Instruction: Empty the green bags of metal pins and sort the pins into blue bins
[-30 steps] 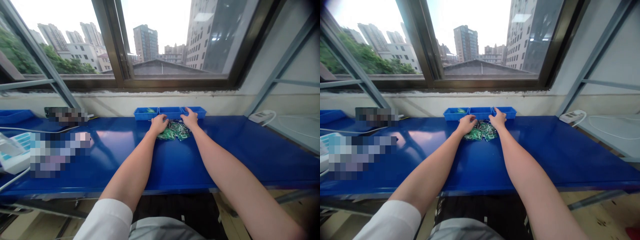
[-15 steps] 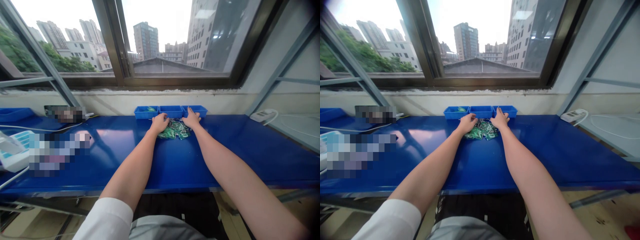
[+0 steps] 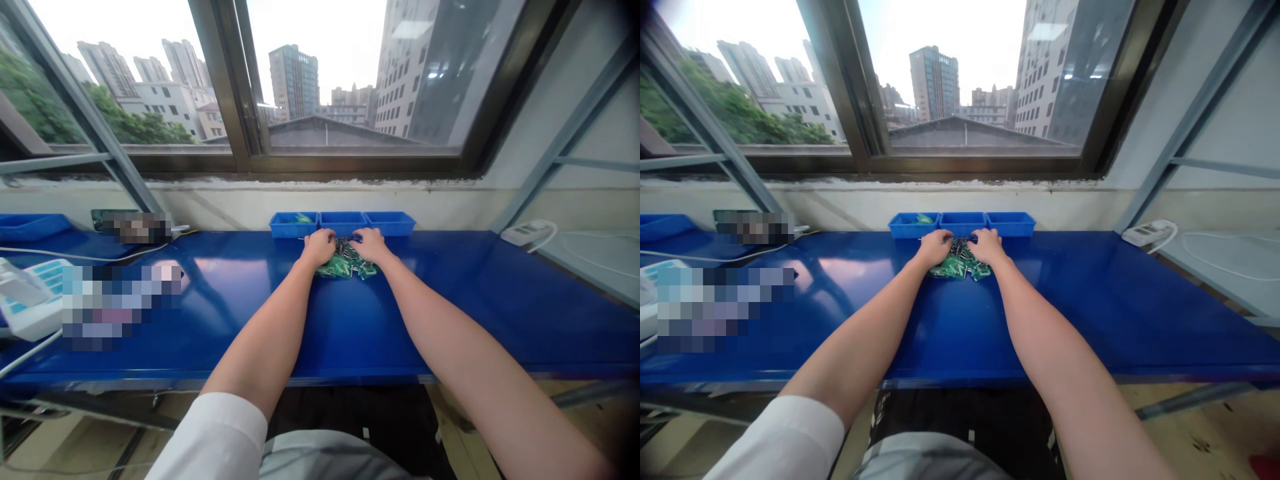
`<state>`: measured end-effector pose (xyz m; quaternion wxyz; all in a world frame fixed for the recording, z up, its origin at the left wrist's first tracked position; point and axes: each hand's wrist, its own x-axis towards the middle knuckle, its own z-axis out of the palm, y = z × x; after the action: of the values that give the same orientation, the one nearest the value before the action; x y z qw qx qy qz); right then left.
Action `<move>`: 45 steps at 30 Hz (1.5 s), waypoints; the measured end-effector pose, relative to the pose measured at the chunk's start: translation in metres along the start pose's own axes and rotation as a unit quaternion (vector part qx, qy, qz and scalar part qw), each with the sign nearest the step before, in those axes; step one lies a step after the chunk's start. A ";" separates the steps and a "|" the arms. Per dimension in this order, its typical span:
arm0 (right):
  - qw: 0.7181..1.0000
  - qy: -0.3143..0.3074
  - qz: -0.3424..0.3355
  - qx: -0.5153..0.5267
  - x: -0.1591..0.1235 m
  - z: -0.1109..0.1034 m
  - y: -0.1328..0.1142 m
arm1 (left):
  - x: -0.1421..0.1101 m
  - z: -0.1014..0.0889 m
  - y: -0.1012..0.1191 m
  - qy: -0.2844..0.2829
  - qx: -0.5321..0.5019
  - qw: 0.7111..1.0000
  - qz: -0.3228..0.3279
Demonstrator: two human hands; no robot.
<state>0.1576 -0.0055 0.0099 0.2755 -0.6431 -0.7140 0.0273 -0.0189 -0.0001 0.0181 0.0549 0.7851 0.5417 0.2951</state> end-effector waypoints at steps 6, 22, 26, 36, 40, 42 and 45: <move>0.996 -0.086 -0.006 -0.029 -0.002 0.002 -0.006 | 0.004 0.005 -0.005 -0.063 0.020 0.998 0.016; 0.996 -0.037 -0.078 0.006 0.000 0.003 -0.006 | 0.002 0.004 -0.003 -0.067 0.021 0.997 0.021; 0.994 -0.054 -0.090 0.007 0.001 0.004 -0.006 | 0.002 0.003 -0.003 -0.070 0.015 0.997 0.019; 0.994 -0.070 -0.085 -0.024 -0.002 0.002 -0.013 | 0.003 0.006 -0.005 -0.061 0.017 0.998 0.020; 0.994 -0.056 -0.092 -0.011 -0.001 0.003 -0.011 | 0.004 0.007 -0.007 -0.054 0.017 0.998 0.024; 0.995 -0.037 -0.095 -0.001 0.000 0.004 -0.009 | 0.004 0.007 -0.007 -0.049 0.014 0.998 0.029; 0.994 0.005 -0.103 0.020 0.000 0.001 -0.010 | 0.003 0.006 -0.007 -0.041 0.007 0.998 0.038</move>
<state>0.1479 -0.0068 0.0127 0.2927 -0.5608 -0.7744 0.0097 -0.0202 0.0069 0.0116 0.0604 0.8168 0.5112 0.2604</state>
